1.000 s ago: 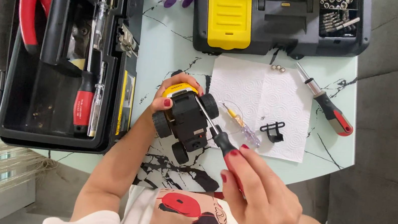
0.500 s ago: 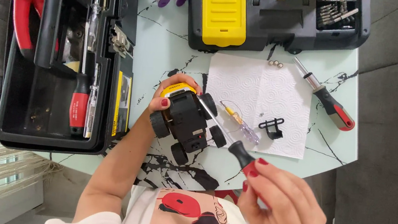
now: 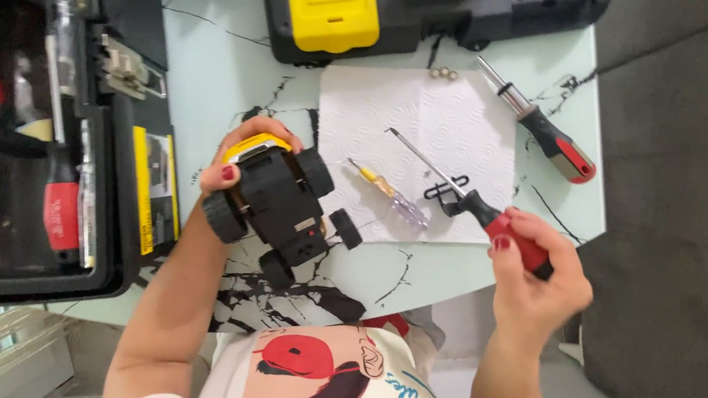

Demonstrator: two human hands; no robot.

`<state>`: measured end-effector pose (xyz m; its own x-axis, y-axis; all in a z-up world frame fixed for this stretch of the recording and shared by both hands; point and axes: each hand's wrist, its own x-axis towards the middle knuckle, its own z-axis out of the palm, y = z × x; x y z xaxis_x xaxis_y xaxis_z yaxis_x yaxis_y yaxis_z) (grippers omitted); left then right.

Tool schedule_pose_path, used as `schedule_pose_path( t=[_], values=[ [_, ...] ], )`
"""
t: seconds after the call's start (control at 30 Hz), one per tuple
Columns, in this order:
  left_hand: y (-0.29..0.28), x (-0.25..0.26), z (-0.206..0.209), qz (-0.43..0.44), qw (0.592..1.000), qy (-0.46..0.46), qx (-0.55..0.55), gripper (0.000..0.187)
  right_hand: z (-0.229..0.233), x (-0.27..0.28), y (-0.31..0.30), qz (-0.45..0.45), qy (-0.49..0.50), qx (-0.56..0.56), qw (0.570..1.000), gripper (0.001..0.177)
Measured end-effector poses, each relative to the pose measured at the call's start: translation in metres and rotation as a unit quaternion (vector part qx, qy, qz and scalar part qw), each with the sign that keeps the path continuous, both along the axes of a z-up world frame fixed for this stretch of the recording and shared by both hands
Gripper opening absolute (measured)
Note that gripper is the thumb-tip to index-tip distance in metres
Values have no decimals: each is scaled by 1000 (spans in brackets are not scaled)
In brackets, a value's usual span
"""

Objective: Using a screwdriver to disassemble and repair a small yellow toy car.

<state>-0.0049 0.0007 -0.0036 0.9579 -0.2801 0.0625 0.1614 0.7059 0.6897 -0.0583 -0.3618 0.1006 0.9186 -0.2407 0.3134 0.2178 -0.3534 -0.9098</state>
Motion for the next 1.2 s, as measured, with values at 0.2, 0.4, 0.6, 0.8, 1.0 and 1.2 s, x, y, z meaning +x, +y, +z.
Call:
schedule_pose_path(
  t=[0.2, 0.4, 0.6, 0.8, 1.0, 1.2],
  values=[
    [-9, 0, 12, -91, 992, 47, -71, 76, -63, -4, -42, -59, 107, 215, 969, 16],
    [-11, 6, -13, -153, 985, 70, -36, 80, -79, 4, -74, -96, 143, 217, 961, 14],
    [-16, 9, -13, -152, 985, 82, -14, 80, -68, 21, -89, -73, 162, 194, 965, 15],
    [-20, 8, -8, -127, 988, 86, 14, 82, -31, 21, -94, -1, 140, 50, 989, 17],
    [-20, 8, -4, -125, 986, 108, 14, 83, -17, 18, -103, 55, 107, -109, 987, 18],
    [-21, 7, 1, -121, 987, 108, 3, 81, -82, 29, -114, 41, 120, 90, 988, 18]
  ],
)
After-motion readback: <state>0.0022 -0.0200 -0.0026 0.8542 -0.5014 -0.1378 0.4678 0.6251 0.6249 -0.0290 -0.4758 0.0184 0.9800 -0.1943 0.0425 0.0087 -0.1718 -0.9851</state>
